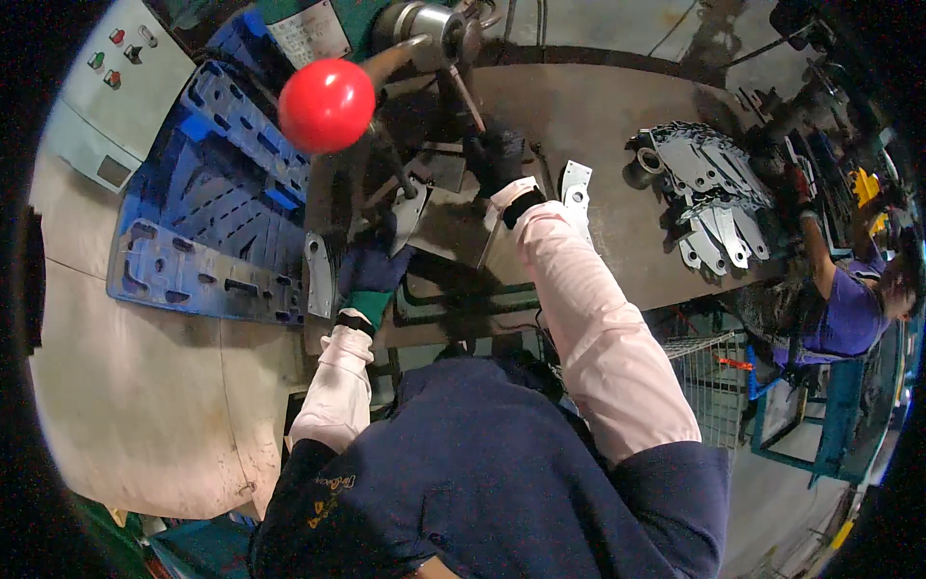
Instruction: The recorder uses a bench drill to drill holes in metal plates.
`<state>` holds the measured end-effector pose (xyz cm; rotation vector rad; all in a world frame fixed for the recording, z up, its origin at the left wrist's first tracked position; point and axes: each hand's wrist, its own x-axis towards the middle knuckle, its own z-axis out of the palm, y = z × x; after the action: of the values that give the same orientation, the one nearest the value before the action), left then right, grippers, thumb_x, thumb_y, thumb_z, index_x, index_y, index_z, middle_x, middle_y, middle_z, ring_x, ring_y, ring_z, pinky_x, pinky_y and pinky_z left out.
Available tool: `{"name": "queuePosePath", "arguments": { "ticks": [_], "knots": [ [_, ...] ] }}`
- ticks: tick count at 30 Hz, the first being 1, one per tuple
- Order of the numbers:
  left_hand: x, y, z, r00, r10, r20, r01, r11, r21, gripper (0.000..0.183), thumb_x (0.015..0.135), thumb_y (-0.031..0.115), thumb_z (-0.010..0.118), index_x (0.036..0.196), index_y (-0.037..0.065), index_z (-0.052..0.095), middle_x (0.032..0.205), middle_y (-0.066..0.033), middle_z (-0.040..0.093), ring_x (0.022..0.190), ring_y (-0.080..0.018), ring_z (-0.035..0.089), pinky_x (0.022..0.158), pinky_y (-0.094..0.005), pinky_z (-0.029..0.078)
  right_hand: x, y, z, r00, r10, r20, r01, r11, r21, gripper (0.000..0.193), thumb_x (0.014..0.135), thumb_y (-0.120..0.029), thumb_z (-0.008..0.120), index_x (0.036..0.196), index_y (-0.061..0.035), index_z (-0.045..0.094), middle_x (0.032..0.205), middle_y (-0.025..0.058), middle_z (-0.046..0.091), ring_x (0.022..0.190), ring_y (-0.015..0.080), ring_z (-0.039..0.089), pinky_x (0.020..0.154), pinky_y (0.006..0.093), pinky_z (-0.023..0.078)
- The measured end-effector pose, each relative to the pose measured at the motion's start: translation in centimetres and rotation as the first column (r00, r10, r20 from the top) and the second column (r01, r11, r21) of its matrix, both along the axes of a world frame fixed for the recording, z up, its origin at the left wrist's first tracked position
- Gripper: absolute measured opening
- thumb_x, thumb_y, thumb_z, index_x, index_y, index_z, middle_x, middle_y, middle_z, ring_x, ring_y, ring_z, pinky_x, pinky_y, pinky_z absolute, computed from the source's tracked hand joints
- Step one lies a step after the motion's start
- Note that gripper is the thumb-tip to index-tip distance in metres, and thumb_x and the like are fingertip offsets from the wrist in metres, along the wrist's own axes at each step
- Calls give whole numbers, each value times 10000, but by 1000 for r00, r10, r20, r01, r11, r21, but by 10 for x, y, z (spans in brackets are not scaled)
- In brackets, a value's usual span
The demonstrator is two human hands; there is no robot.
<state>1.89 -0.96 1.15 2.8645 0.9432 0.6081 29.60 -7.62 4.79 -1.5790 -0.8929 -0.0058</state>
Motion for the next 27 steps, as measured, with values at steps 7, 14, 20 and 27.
{"name": "queuePosePath", "arguments": {
  "ticks": [7, 14, 20, 27],
  "knots": [
    [-3, -1, 1, 991, 57, -119, -69, 993, -98, 726, 812, 464, 651, 1435, 193, 396, 1298, -179, 564, 1153, -402, 544, 928, -481, 481, 22, 4, 11, 972, 53, 227, -53, 999, -5, 172, 888, -176, 615, 1012, -58, 613, 751, 146, 643, 692, 281, 670, 624, 385, 516],
    [-2, -5, 30, 959, 31, -283, -72, 988, -134, 782, 804, 510, 646, 1461, 227, 330, 1221, -209, 591, 1128, -425, 564, 865, -505, 509, 111, 22, 82, 773, -48, 632, 242, 944, -223, 307, 786, -191, 616, 1082, -109, 609, 820, 205, 645, 742, 431, 610, 652, 526, 488],
    [2, -5, 14, 952, 62, -300, -110, 983, -144, 791, 818, 518, 629, 1485, 267, 287, 1305, -194, 544, 1211, -381, 524, 884, -531, 497, 114, 25, 64, 743, -123, 658, 201, 979, -43, 284, 801, -216, 622, 1059, -97, 626, 841, 200, 659, 790, 423, 625, 669, 498, 498],
    [-3, -3, 10, 983, 43, -179, -68, 989, -134, 766, 816, 510, 631, 1473, 257, 328, 1362, -174, 510, 1196, -395, 516, 913, -503, 484, 50, 17, -7, 937, -56, 343, 111, 984, -142, 209, 905, -178, 540, 1034, -56, 650, 820, 177, 670, 750, 338, 670, 639, 420, 515]
  ]
}}
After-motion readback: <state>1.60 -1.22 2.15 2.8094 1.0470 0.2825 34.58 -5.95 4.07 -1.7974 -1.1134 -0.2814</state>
